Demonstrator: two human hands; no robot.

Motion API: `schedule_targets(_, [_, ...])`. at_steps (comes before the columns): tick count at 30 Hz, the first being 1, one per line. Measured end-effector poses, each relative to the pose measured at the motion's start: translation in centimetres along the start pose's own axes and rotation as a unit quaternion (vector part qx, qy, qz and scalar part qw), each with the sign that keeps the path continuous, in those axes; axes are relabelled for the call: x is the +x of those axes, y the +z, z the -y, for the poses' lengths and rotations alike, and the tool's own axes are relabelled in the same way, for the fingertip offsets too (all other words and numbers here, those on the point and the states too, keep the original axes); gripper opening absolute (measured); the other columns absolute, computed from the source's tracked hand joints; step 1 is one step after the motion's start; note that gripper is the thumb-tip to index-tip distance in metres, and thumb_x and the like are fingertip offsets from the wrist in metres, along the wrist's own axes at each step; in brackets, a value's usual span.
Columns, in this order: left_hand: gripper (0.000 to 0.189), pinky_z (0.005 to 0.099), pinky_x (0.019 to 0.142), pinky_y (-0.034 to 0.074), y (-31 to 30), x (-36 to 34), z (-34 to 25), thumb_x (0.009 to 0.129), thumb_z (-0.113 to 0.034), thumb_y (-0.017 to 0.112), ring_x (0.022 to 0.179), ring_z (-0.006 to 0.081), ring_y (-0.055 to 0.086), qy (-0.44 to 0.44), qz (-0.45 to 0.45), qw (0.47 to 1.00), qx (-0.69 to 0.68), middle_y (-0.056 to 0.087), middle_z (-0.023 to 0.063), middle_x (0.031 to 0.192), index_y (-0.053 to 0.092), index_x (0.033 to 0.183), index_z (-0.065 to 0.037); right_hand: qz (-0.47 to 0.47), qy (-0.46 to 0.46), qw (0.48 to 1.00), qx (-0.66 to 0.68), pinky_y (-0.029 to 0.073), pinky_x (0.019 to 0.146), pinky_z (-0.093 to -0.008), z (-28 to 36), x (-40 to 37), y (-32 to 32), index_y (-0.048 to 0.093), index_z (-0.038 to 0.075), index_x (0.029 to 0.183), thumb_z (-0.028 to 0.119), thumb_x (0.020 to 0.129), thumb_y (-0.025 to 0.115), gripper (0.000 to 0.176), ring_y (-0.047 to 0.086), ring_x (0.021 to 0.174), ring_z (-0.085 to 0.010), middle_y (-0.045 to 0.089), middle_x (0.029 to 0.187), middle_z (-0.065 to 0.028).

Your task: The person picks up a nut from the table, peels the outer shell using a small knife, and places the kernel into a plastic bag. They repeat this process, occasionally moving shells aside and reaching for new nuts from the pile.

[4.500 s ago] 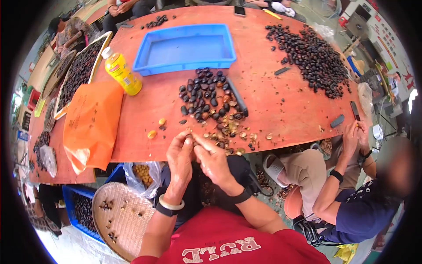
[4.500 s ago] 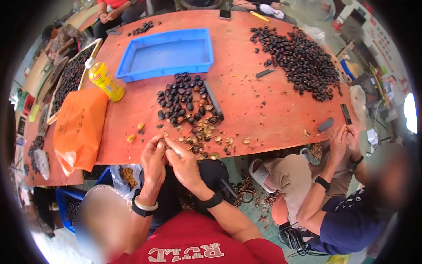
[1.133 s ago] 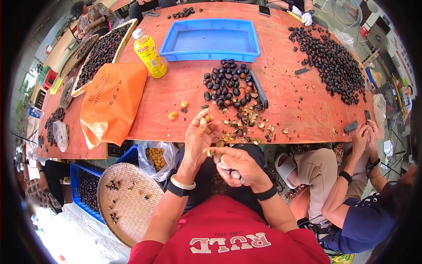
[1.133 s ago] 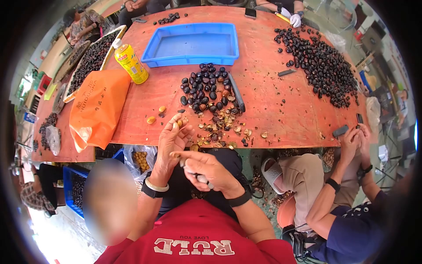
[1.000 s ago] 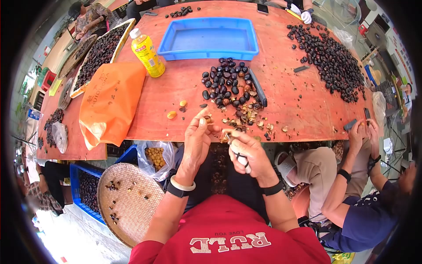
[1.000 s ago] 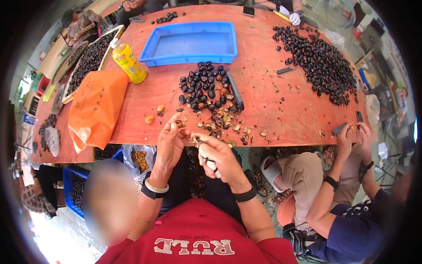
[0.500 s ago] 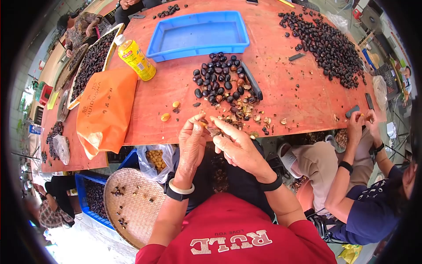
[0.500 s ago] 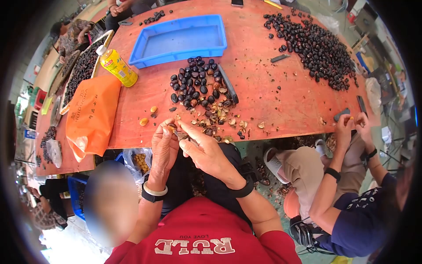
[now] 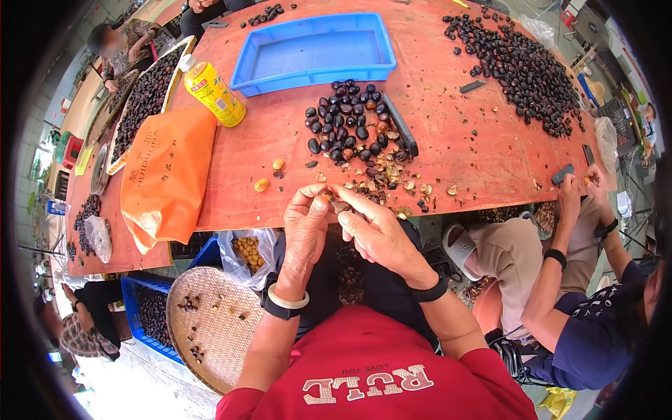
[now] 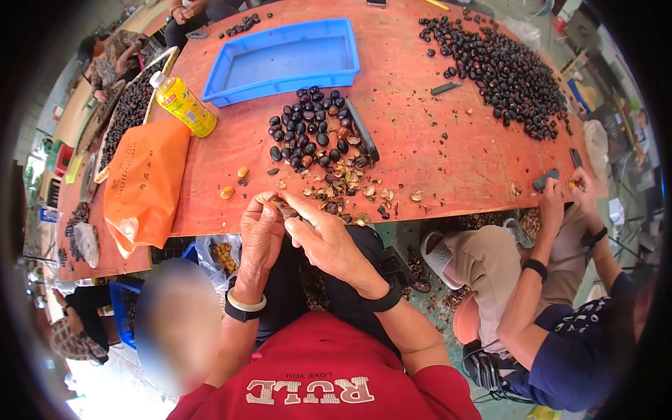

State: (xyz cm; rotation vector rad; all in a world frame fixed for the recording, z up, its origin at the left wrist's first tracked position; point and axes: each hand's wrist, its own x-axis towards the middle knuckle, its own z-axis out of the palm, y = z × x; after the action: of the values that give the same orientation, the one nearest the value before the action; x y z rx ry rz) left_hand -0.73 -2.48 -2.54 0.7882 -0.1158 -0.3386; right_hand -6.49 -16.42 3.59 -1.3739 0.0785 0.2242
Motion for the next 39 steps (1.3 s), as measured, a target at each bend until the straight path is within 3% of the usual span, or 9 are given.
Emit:
schedule_targets(12, [0.025, 0.0272, 0.069, 0.054, 0.4, -0.2, 0.7, 0.088, -0.013, 0.063, 0.08, 0.0109, 0.06, 0.081, -0.045, 0.978, 0.188, 0.061, 0.0053, 0.093, 0.054, 0.107, -0.001, -0.057, -0.05, 0.995, -0.067, 0.043, 0.056, -0.0251, -2.1, 1.4, -0.2, 0.047, 0.001, 0.13, 0.017, 0.091, 0.048, 0.042, 0.052, 0.063, -0.0099, 0.056, 0.075, -0.0057])
schedule_targets(19, [0.027, 0.0305, 0.075, 0.055, 0.1, 0.0, 0.5, 0.088, -0.016, 0.063, 0.085, 0.0144, 0.061, 0.027, -0.044, 0.997, 0.054, 0.06, 0.0053, 0.096, 0.052, 0.109, -0.003, -0.057, -0.214, 0.95, -0.219, 0.048, 0.065, -0.0328, -2.4, 2.7, -0.2, 0.054, 0.001, 0.123, 0.012, 0.089, 0.05, 0.036, 0.062, 0.072, -0.0237, 0.064, 0.085, -0.0167])
schedule_targets(22, [0.022, 0.0318, 0.065, 0.057, 0.6, -0.1, 0.2, 0.087, -0.013, 0.063, 0.078, 0.0144, 0.062, 0.036, -0.044, 0.998, 0.025, 0.06, 0.0054, 0.091, 0.053, 0.104, -0.002, 0.032, -0.18, 0.956, -0.23, 0.048, 0.066, -0.0321, -0.5, 2.7, -1.9, 0.055, 0.003, 0.122, 0.01, 0.088, 0.052, 0.035, 0.062, 0.072, -0.0246, 0.063, 0.085, -0.0167])
schedule_targets(26, [0.023, 0.0293, 0.07, 0.054, 0.9, 0.0, 0.4, 0.09, -0.019, 0.059, 0.083, 0.0145, 0.06, 0.039, -0.043, 0.997, 0.046, 0.06, 0.0043, 0.093, 0.053, 0.106, -0.003, -0.01, -0.254, 0.943, -0.214, 0.048, 0.067, -0.0288, -3.1, 3.6, -0.7, 0.054, 0.001, 0.123, 0.01, 0.089, 0.051, 0.035, 0.062, 0.074, -0.021, 0.065, 0.084, -0.0137])
schedule_targets(28, [0.022, 0.0268, 0.066, 0.053, 0.8, 0.4, 0.5, 0.091, -0.02, 0.058, 0.079, 0.013, 0.06, 0.04, -0.07, 0.995, 0.05, 0.06, 0.0037, 0.091, 0.054, 0.105, -0.003, -0.045, -0.131, 0.988, 0.06, 0.046, 0.053, -0.023, -4.2, 3.9, 1.0, 0.053, 0.001, 0.125, 0.013, 0.092, 0.051, 0.035, 0.057, 0.059, -0.0126, 0.061, 0.076, -0.0072])
schedule_targets(33, [0.021, 0.0199, 0.052, 0.042, -0.6, 1.1, 1.2, 0.093, -0.019, 0.054, 0.061, 0.0074, 0.051, 0.035, -0.05, 0.998, 0.03, 0.06, 0.0019, 0.084, 0.055, 0.106, -0.003, -0.059, -0.007, 0.962, 0.267, 0.025, 0.028, -0.0188, -3.7, 4.2, 2.2, 0.05, 0.003, 0.128, 0.017, 0.093, 0.051, 0.037, 0.034, 0.034, -0.0025, 0.049, 0.064, 0.0002])
schedule_targets(37, [0.026, 0.0283, 0.071, 0.052, 1.1, 0.6, 0.8, 0.094, -0.021, 0.052, 0.089, 0.0173, 0.062, 0.015, -0.092, 0.995, 0.03, 0.061, 0.0056, 0.1, 0.053, 0.111, -0.002, -0.053, 0.029, 0.937, 0.344, 0.03, 0.031, -0.0208, -3.2, 3.8, 0.9, 0.046, 0.007, 0.128, 0.019, 0.094, 0.05, 0.037, 0.039, 0.037, -0.0065, 0.05, 0.064, -0.0005])
schedule_targets(38, [0.029, 0.0349, 0.085, 0.051, 0.0, 0.6, 1.1, 0.095, -0.023, 0.05, 0.105, 0.0221, 0.058, 0.009, -0.042, 0.999, 0.024, 0.059, 0.0067, 0.108, 0.05, 0.116, -0.003, -0.069, 0.036, 0.929, 0.362, 0.03, 0.031, -0.0213, -3.0, 3.7, 0.5, 0.044, 0.008, 0.13, 0.019, 0.094, 0.05, 0.039, 0.039, 0.037, -0.0068, 0.05, 0.063, -0.0004])
schedule_targets(39, [0.029, 0.0349, 0.085, 0.051, 0.1, 0.5, 0.7, 0.095, -0.023, 0.05, 0.105, 0.0221, 0.058, 0.011, -0.041, 0.999, 0.023, 0.059, 0.0067, 0.108, 0.05, 0.116, -0.003, -0.086, 0.043, 0.92, 0.38, 0.031, 0.031, -0.0218, -2.9, 3.6, 0.2, 0.042, 0.009, 0.133, 0.019, 0.094, 0.05, 0.041, 0.04, 0.038, -0.0071, 0.05, 0.063, -0.0003])
